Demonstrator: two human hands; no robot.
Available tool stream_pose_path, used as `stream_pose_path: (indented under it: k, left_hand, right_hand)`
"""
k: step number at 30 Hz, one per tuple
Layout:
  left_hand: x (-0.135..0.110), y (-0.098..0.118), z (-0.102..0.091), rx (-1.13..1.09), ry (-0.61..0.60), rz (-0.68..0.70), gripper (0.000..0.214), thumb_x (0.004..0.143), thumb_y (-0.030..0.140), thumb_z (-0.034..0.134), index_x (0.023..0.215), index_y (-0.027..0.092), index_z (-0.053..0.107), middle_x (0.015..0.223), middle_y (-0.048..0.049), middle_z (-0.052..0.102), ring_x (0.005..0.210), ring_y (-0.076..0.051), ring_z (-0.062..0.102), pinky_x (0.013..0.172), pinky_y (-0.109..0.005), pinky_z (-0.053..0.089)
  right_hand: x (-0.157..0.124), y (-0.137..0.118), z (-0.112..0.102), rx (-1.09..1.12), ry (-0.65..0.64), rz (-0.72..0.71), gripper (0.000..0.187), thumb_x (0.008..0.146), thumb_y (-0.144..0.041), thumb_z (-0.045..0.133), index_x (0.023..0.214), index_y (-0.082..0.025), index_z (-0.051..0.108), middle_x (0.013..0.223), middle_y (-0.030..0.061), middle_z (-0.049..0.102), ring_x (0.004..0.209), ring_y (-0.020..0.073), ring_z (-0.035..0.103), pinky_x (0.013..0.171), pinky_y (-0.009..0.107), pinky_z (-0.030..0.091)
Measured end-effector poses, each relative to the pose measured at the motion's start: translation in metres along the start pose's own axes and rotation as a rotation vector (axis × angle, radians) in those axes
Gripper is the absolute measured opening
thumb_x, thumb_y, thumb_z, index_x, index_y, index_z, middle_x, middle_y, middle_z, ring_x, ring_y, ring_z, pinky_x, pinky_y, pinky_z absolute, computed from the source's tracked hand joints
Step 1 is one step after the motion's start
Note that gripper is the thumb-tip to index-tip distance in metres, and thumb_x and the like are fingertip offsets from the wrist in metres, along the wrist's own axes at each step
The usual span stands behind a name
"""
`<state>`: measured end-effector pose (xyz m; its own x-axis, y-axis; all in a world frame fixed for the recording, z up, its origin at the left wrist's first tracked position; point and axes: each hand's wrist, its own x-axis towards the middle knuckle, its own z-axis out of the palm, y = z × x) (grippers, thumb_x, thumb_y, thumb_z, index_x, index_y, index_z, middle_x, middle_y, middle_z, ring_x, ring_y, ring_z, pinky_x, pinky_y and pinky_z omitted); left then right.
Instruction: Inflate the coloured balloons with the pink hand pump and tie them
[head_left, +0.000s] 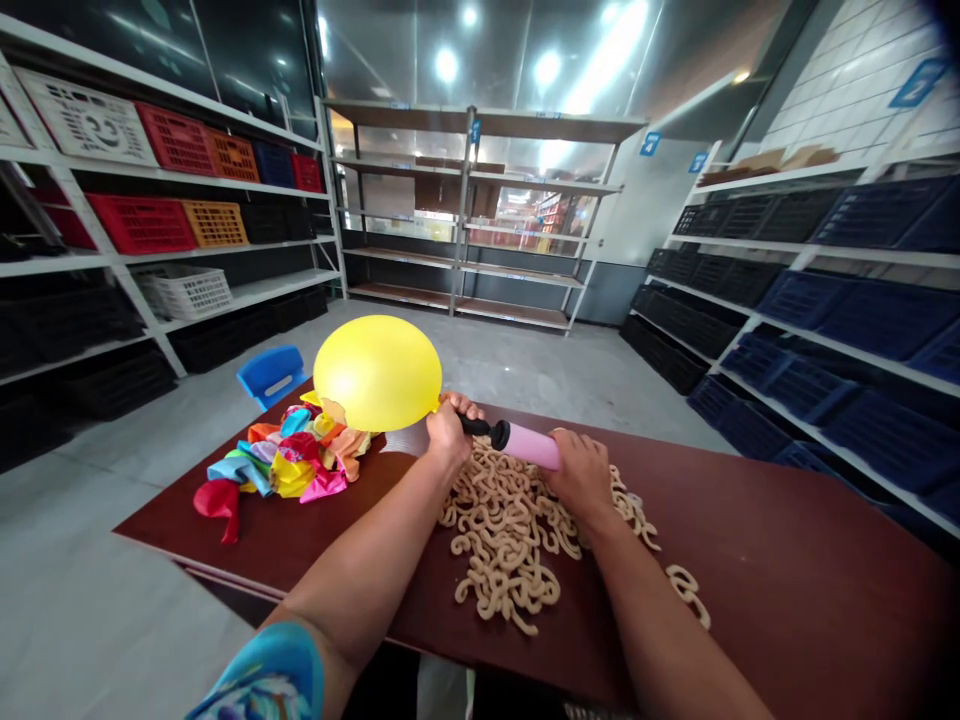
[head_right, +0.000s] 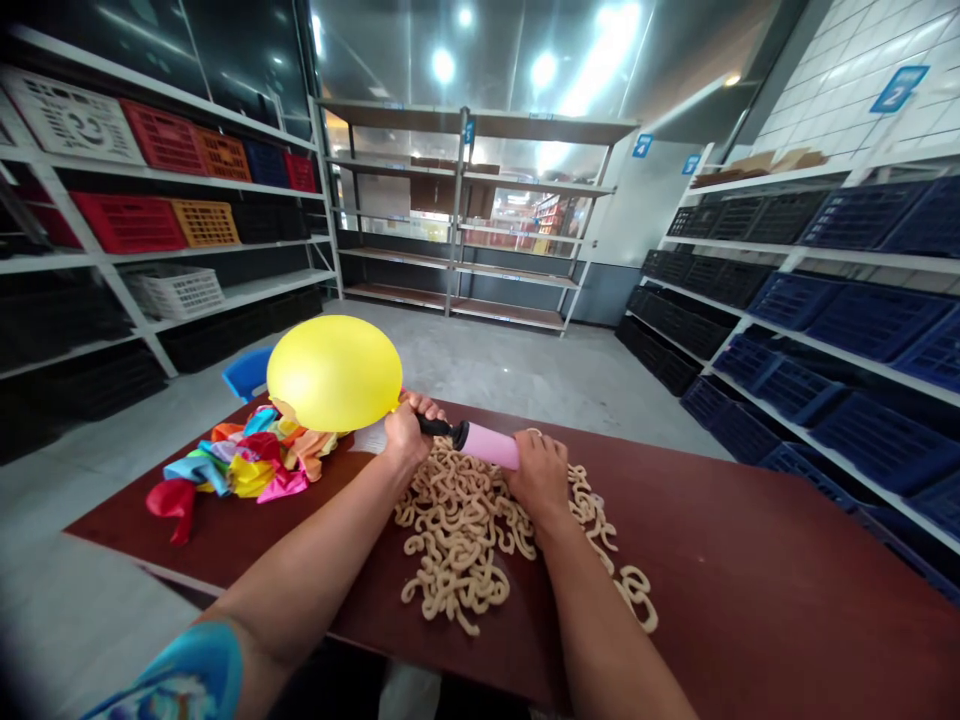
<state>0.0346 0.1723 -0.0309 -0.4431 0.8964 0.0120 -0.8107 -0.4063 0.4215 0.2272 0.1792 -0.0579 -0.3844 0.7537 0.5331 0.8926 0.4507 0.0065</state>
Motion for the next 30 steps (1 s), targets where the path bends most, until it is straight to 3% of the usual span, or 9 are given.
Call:
stream_pose_path:
  k: [4,12,15,25,30]
  left_hand:
    - [0.006,0.013,0.000,-0.003,0.014,-0.011,0.020,0.062,0.005,0.042,0.062,0.019,0.029,0.051,0.0059,0.028,0.040,-0.008,0.035,0.047,-0.025,0.033]
    - [0.024,0.053,-0.001,-0.038,0.127,0.096,0.018,0.063,0.006,0.040,0.063,0.019,0.027,0.050,0.0073,0.026,0.037,-0.006,0.030,0.044,-0.022,0.028]
    - [0.022,0.048,-0.001,-0.048,0.118,0.108,0.020,0.061,0.005,0.041,0.063,0.019,0.027,0.050,0.0077,0.025,0.037,-0.006,0.030,0.044,-0.021,0.027]
    - [-0.002,0.001,0.004,-0.039,0.029,-0.004,0.019,0.060,0.005,0.042,0.062,0.019,0.029,0.051,0.0065,0.026,0.039,-0.007,0.032,0.044,-0.023,0.030]
    - [0.001,0.012,0.005,-0.004,0.026,0.005,0.019,0.062,0.006,0.042,0.062,0.019,0.029,0.051,0.0062,0.028,0.039,-0.007,0.034,0.045,-0.024,0.032]
  right_hand:
    - [0.000,0.010,0.004,0.013,-0.009,0.015,0.027,0.072,-0.026,0.055,0.098,-0.020,0.053,0.091,0.0046,0.059,0.087,0.0190,0.047,0.081,0.031,0.021]
    - [0.001,0.037,0.007,-0.026,0.019,0.163,0.014,0.076,-0.024,0.047,0.087,-0.020,0.054,0.082,0.0029,0.059,0.084,0.0188,0.047,0.081,0.034,0.019]
    - [0.001,0.034,0.006,-0.056,0.028,0.156,0.014,0.075,-0.021,0.046,0.086,-0.020,0.054,0.082,0.0030,0.058,0.083,0.0185,0.046,0.079,0.035,0.019]
    - [-0.002,0.004,0.004,-0.002,0.042,-0.028,0.029,0.069,-0.023,0.056,0.097,-0.018,0.051,0.092,0.0066,0.059,0.087,0.0206,0.047,0.082,0.032,0.022]
    - [0.000,0.007,0.005,0.018,0.024,-0.031,0.027,0.071,-0.026,0.054,0.096,-0.019,0.051,0.091,0.0055,0.059,0.086,0.0200,0.047,0.082,0.032,0.022]
